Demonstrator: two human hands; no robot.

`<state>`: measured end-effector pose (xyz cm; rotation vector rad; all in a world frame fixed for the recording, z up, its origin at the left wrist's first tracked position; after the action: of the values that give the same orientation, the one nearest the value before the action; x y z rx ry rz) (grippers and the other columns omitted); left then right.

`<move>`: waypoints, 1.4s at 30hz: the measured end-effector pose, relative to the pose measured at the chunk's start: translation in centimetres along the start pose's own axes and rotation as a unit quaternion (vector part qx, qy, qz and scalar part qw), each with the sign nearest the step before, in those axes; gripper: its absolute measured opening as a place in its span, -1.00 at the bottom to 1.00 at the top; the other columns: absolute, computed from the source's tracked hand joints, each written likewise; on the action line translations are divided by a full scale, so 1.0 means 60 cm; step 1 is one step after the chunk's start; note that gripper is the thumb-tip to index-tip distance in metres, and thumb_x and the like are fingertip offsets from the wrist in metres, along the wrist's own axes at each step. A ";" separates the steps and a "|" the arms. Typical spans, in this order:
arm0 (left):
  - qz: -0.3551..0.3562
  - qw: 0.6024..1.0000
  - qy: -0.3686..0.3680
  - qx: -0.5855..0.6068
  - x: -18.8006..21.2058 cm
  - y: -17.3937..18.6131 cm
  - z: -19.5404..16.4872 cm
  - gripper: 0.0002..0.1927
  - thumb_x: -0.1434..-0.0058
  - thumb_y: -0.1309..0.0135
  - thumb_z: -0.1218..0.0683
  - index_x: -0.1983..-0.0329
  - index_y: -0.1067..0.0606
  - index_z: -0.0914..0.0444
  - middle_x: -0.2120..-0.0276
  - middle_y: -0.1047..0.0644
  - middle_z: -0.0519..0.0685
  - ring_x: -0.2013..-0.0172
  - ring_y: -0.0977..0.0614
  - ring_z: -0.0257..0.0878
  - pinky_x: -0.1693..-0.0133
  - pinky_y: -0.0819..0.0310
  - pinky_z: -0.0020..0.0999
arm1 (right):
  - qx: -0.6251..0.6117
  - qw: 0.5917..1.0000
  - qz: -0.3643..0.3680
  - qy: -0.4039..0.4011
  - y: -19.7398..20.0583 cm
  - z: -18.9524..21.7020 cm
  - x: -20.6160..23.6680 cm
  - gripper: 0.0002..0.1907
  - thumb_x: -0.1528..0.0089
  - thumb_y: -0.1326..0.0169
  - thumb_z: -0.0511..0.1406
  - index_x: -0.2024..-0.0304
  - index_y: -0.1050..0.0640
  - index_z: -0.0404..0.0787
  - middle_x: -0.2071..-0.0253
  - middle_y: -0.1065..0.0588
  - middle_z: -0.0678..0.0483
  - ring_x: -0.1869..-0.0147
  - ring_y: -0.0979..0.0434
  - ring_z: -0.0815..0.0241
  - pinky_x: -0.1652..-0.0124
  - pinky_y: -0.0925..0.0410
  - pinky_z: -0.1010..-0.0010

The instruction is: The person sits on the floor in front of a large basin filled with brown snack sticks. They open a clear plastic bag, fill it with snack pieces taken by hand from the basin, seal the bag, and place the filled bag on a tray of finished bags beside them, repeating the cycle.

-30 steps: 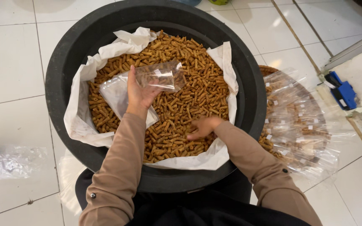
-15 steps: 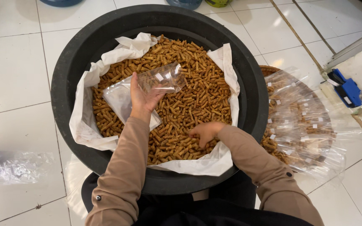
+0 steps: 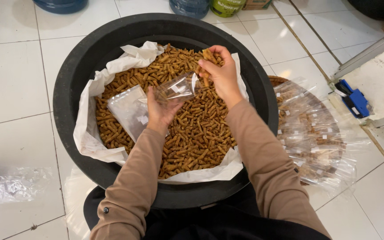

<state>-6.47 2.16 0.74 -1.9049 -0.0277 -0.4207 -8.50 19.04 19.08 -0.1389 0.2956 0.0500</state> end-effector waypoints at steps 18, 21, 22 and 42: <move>-0.040 0.996 -0.043 0.074 0.012 -0.003 0.002 -0.19 -0.38 0.31 -0.39 -0.46 -0.09 0.25 -0.36 -0.21 0.29 -0.37 -0.30 0.18 -0.25 -0.36 0.20 | 0.029 0.986 0.045 0.160 -0.070 -0.017 0.048 -0.79 -0.42 0.00 -0.36 -0.10 -0.37 -0.19 -0.02 -0.48 0.06 -0.22 -0.49 0.20 -0.27 -0.35 0.34; -0.039 0.994 -0.050 0.088 0.019 -0.006 -0.002 -0.18 -0.32 0.29 -0.40 -0.46 -0.10 0.19 -0.34 -0.24 0.28 -0.36 -0.33 0.19 -0.22 -0.42 0.23 | 0.039 0.989 0.008 0.141 -0.032 -0.039 0.030 -0.83 -0.47 0.07 -0.29 -0.09 -0.37 -0.16 0.01 -0.49 0.05 -0.18 -0.50 0.21 -0.24 -0.37 0.34; -0.037 0.992 -0.058 0.105 0.021 -0.007 -0.009 -0.17 -0.31 0.27 -0.41 -0.46 -0.09 0.19 -0.33 -0.25 0.29 -0.34 -0.35 0.20 -0.22 -0.44 0.23 | 0.047 0.989 -0.010 0.137 -0.013 -0.048 0.024 -0.83 -0.48 0.10 -0.27 -0.09 -0.37 -0.15 0.02 -0.49 0.05 -0.16 -0.52 0.21 -0.23 -0.38 0.34; 0.026 0.983 -0.113 0.144 0.015 -0.012 -0.031 -0.11 -0.26 0.16 -0.47 -0.41 -0.21 0.24 -0.20 -0.39 0.16 -0.07 -0.55 0.06 -0.07 -0.57 0.09 | 0.549 0.583 0.588 -0.117 -0.041 -0.258 0.344 -0.19 -0.04 -0.28 -0.12 -0.35 -0.39 -0.01 -0.54 0.03 -0.27 -0.44 -0.15 -0.34 -0.27 -0.23 -0.02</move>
<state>-6.31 0.57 2.23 -1.6541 -0.1807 -0.1529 6.98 14.99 -1.31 1.3601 0.0578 1.2014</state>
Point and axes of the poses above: each hand's wrist, its own x-axis away from the middle knuckle, its own y-axis out of the back of the hand, z = x × y, the point moved 7 cm from there along -x, towards the middle knuckle
